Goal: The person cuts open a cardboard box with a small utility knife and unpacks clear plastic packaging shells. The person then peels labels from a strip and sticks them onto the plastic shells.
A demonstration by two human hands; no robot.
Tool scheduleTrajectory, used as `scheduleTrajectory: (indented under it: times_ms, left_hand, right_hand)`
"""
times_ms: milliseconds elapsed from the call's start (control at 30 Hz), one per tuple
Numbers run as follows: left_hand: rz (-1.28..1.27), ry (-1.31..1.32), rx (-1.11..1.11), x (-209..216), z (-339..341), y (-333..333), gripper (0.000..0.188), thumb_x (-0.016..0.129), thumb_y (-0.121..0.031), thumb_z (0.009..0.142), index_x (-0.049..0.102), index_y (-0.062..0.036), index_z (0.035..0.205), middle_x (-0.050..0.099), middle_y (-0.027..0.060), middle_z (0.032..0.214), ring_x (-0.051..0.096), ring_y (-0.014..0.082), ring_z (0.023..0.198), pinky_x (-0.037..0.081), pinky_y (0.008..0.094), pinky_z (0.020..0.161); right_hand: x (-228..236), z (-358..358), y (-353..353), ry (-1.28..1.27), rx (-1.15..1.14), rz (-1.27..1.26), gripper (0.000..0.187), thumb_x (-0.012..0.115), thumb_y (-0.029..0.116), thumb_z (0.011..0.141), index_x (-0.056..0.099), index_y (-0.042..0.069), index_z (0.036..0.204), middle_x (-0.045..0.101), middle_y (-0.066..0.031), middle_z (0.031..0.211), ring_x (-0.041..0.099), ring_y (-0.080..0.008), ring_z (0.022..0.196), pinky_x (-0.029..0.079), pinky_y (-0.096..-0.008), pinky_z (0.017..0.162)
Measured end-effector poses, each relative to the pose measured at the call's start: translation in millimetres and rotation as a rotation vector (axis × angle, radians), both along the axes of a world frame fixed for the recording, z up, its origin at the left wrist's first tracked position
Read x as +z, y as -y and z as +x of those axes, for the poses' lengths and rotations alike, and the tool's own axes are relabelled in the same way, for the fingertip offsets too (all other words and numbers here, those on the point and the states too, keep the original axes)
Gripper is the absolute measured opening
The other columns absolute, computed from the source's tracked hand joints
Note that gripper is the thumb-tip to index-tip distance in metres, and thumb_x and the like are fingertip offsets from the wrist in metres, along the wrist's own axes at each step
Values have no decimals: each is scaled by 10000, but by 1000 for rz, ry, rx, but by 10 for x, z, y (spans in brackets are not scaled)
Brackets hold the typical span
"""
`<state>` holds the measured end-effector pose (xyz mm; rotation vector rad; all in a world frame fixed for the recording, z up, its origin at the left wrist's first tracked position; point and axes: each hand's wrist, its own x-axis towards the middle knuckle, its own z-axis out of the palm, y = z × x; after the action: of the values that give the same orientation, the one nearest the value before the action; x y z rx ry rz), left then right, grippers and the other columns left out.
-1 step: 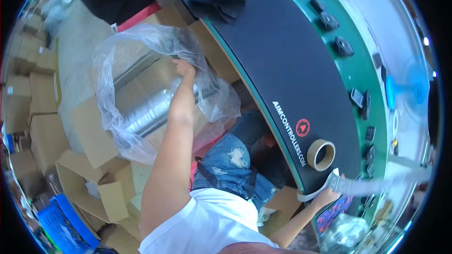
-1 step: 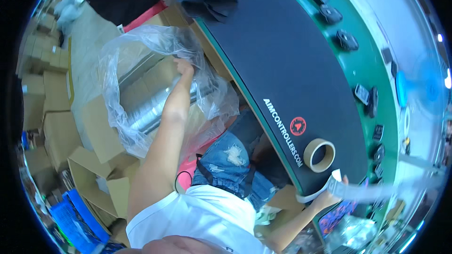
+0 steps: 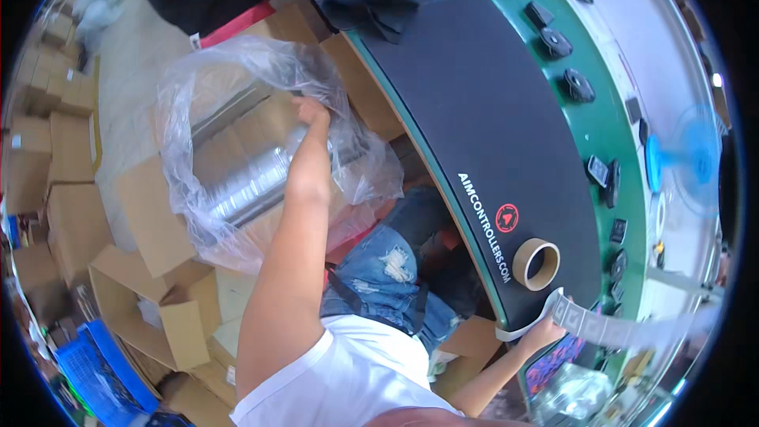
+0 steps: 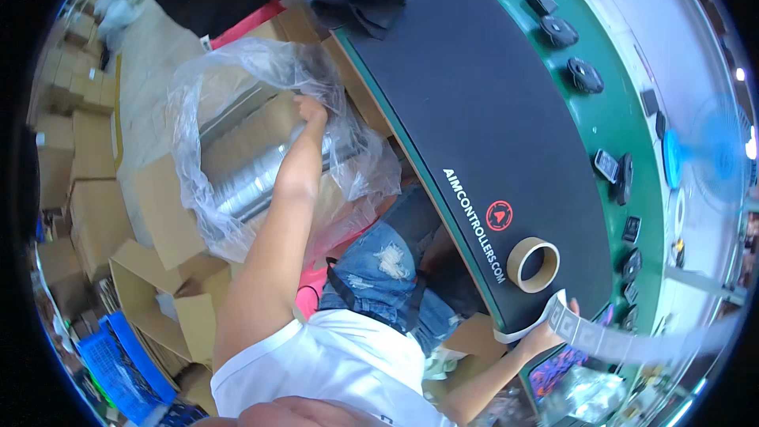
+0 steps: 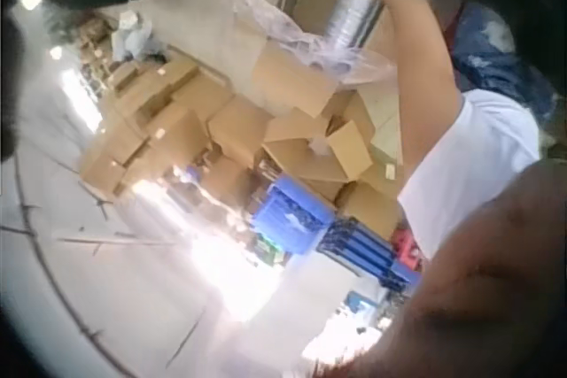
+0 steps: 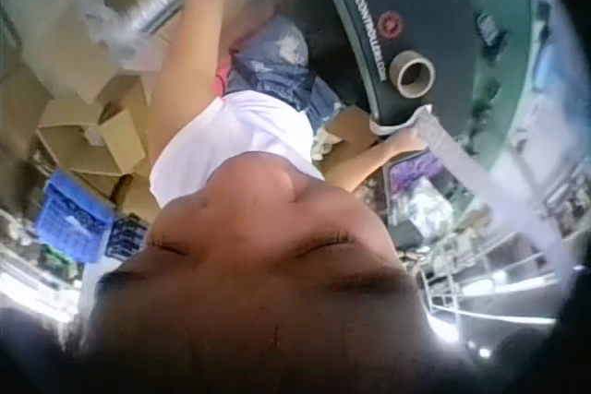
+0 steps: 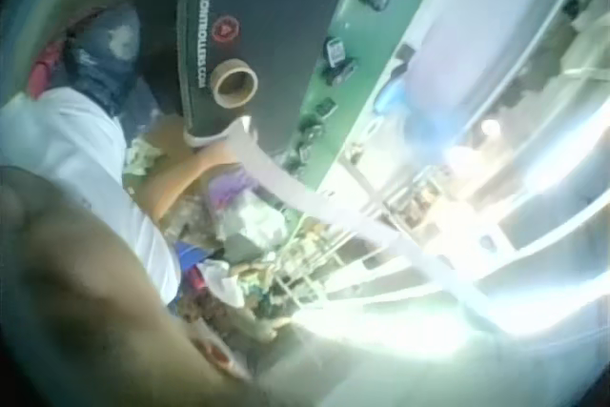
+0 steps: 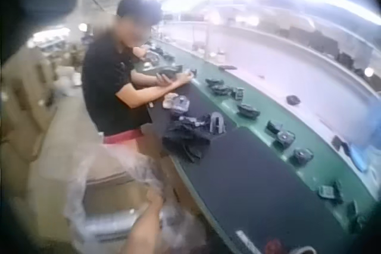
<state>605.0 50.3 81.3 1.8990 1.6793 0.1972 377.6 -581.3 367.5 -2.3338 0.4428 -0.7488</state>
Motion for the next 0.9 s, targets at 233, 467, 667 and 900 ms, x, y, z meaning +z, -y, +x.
scheduleTrajectory:
  times_ms: [233,467,667,900]
  left_hand:
    - [72,52,-402,863,-960,-63,981,683,-218,738,126,-211,1545,670,270,1066,656,425,1013,511,492,898]
    - [352,516,-583,2446,-1749,79,1084,747,-50,721,92,-229,1566,650,268,1148,652,381,1038,510,402,908]
    - [43,1026,-909,4291,-2583,929,1037,678,91,742,109,-160,1572,689,184,1121,671,185,968,527,295,834]
    - [527,128,-1836,6020,-2531,2512,809,678,9,707,394,-79,1459,647,243,1150,647,367,1015,507,402,880]
  right_hand:
    - [70,-315,204,173,63,382,342,560,-39,890,546,-42,1232,648,-150,1077,637,-227,1009,495,-309,909]
    - [205,-542,474,188,153,570,313,576,42,963,527,-16,1266,648,-92,995,625,-133,901,488,-244,813]
    - [396,-1002,1096,206,238,618,319,565,39,966,521,-19,1277,659,-91,999,626,-111,885,479,-214,781]
    - [463,-1878,1920,171,178,528,300,543,53,983,530,-47,1266,647,-107,1037,625,-143,935,484,-251,836]
